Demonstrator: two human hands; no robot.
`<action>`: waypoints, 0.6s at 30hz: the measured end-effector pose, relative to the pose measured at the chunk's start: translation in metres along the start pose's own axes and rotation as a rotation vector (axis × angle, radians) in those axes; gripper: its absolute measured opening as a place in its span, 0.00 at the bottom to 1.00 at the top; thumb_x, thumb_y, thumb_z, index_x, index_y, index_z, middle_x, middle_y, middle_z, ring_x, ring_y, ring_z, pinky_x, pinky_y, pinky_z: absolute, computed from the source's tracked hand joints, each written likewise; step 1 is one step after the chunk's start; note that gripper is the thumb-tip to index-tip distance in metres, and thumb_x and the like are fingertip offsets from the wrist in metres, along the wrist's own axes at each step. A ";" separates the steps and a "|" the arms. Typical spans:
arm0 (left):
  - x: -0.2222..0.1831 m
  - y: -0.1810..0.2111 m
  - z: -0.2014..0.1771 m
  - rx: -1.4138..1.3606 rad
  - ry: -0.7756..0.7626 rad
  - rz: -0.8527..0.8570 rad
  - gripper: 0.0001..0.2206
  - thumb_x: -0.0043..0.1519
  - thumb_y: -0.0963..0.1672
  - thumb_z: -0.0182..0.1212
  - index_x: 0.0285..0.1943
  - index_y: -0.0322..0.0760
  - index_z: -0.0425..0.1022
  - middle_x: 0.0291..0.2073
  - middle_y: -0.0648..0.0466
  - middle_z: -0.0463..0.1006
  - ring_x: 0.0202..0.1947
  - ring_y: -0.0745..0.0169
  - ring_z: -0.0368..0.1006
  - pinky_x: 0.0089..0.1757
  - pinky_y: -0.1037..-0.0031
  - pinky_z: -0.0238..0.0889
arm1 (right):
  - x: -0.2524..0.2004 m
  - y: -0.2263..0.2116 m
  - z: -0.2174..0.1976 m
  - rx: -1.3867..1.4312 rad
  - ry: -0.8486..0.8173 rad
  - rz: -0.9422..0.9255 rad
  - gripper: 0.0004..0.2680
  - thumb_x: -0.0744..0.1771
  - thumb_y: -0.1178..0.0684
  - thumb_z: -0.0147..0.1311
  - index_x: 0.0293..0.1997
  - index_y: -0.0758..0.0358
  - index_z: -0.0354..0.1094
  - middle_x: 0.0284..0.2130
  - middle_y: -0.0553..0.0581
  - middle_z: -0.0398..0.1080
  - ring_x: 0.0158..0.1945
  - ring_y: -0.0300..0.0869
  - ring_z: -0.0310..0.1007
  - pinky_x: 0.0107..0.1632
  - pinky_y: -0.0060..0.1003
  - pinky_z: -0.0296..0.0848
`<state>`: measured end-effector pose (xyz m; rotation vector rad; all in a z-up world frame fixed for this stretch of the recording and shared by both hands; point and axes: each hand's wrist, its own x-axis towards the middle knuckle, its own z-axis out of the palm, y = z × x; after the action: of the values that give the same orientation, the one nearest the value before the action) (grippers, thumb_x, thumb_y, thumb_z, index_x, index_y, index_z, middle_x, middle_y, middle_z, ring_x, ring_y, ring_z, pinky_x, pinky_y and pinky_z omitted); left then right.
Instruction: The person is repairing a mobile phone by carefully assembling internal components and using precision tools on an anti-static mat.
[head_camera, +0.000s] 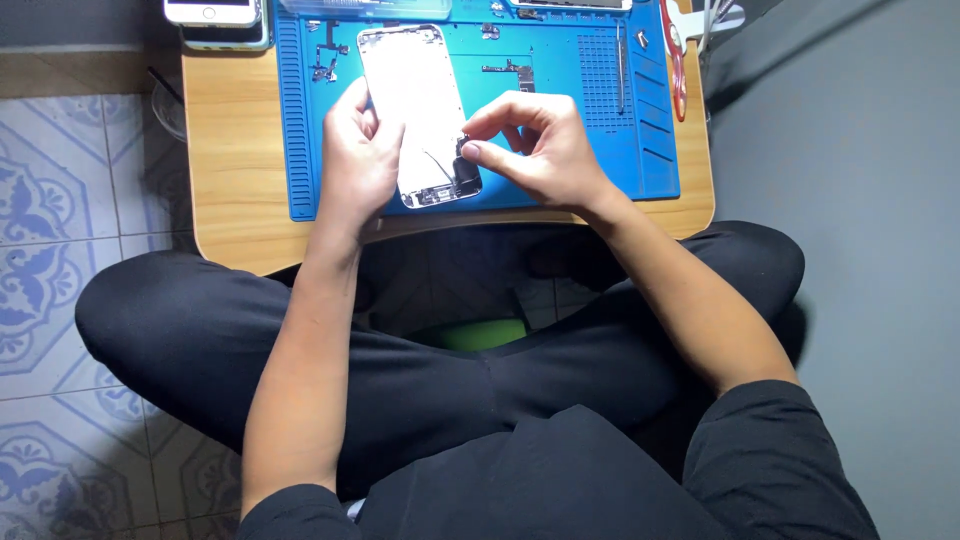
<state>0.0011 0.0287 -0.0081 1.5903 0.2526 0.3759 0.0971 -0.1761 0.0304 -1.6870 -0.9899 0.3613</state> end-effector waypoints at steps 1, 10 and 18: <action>0.000 -0.001 0.000 -0.001 0.002 -0.001 0.13 0.67 0.33 0.51 0.60 0.23 0.68 0.48 0.38 0.85 0.39 0.63 0.85 0.33 0.84 0.74 | 0.000 0.001 0.000 0.000 -0.002 0.001 0.05 0.67 0.59 0.67 0.45 0.67 0.78 0.35 0.56 0.79 0.26 0.33 0.59 0.30 0.26 0.58; -0.001 -0.005 0.001 -0.075 -0.004 0.031 0.13 0.68 0.33 0.52 0.62 0.21 0.68 0.46 0.37 0.85 0.30 0.69 0.81 0.27 0.86 0.71 | 0.000 -0.002 -0.003 -0.125 -0.050 -0.074 0.05 0.68 0.56 0.68 0.43 0.64 0.76 0.40 0.53 0.59 0.37 0.37 0.56 0.34 0.28 0.58; -0.001 -0.007 0.002 -0.070 0.004 0.016 0.17 0.66 0.33 0.51 0.65 0.20 0.66 0.48 0.37 0.86 0.37 0.64 0.85 0.31 0.84 0.74 | -0.002 -0.011 -0.001 -0.336 -0.073 -0.164 0.06 0.66 0.57 0.68 0.44 0.65 0.78 0.38 0.57 0.72 0.32 0.40 0.60 0.34 0.33 0.62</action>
<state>0.0011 0.0266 -0.0150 1.5236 0.2280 0.3961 0.0919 -0.1771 0.0400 -1.8849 -1.2897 0.1532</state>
